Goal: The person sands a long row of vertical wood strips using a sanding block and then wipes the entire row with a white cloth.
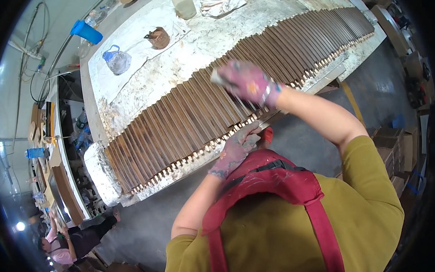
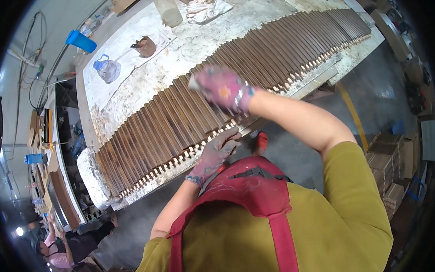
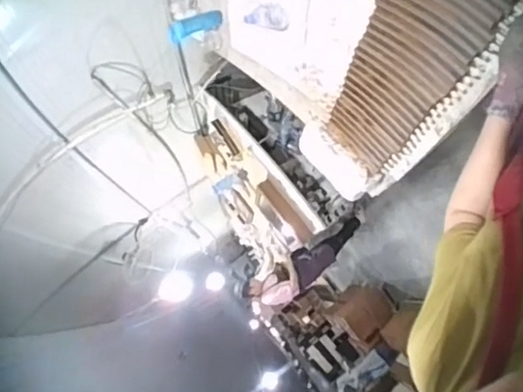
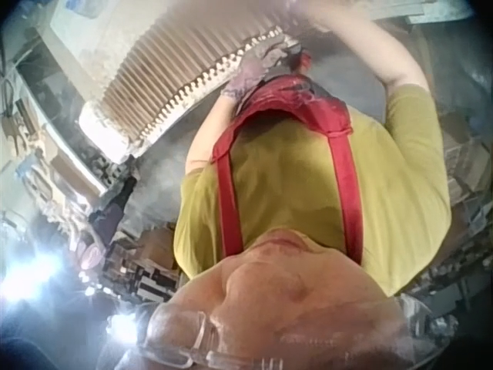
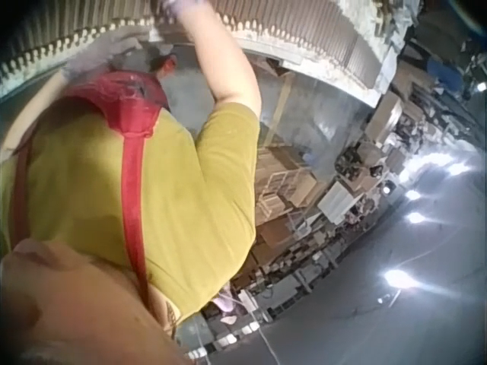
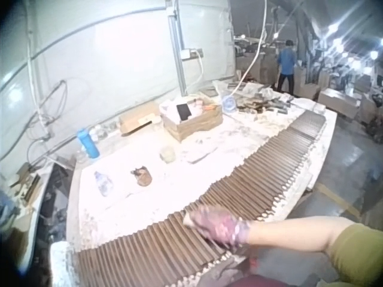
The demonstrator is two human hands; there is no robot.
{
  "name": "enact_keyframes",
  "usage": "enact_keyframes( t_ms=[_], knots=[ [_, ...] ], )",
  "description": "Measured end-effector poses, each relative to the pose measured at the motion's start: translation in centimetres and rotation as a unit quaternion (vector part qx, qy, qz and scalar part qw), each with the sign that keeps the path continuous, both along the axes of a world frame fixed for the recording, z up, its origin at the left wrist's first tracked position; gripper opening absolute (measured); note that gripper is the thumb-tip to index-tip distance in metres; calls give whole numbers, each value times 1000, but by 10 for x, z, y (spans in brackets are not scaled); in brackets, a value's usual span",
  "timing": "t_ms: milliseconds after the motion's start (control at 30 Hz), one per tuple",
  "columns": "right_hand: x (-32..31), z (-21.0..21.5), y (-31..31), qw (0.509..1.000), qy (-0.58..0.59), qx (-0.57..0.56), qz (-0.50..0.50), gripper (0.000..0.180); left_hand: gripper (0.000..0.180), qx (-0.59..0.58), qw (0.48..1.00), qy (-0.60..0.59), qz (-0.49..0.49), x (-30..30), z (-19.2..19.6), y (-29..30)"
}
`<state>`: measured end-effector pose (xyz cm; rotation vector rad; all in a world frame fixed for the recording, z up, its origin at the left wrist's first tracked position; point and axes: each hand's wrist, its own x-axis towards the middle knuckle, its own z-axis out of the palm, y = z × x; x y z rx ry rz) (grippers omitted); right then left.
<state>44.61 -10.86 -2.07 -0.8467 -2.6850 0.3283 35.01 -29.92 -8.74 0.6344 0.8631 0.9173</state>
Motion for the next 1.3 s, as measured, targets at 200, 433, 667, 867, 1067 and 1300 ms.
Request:
enact_keyframes(
  t_ms=[200,433,667,867,1067,1300],
  knots=[
    [4,24,8,994,38,-58,85,29,48,14,996,88,11,10,9,-2],
    [25,5,-20,996,56,20,61,37,46,-15,997,71,-19,10,25,8],
    [82,28,-69,986,8,-122,109,34,42,13,993,82,-79,-1,-9,4],
    [60,17,-40,964,134,-228,8,38,60,-3,998,-53,-17,6,-7,1],
    [70,10,-32,971,145,-188,-15,38,50,32,993,32,-111,22,0,13],
    [68,31,-60,988,-101,-84,81,37,40,-98,992,-75,32,35,-14,15]
  ],
)
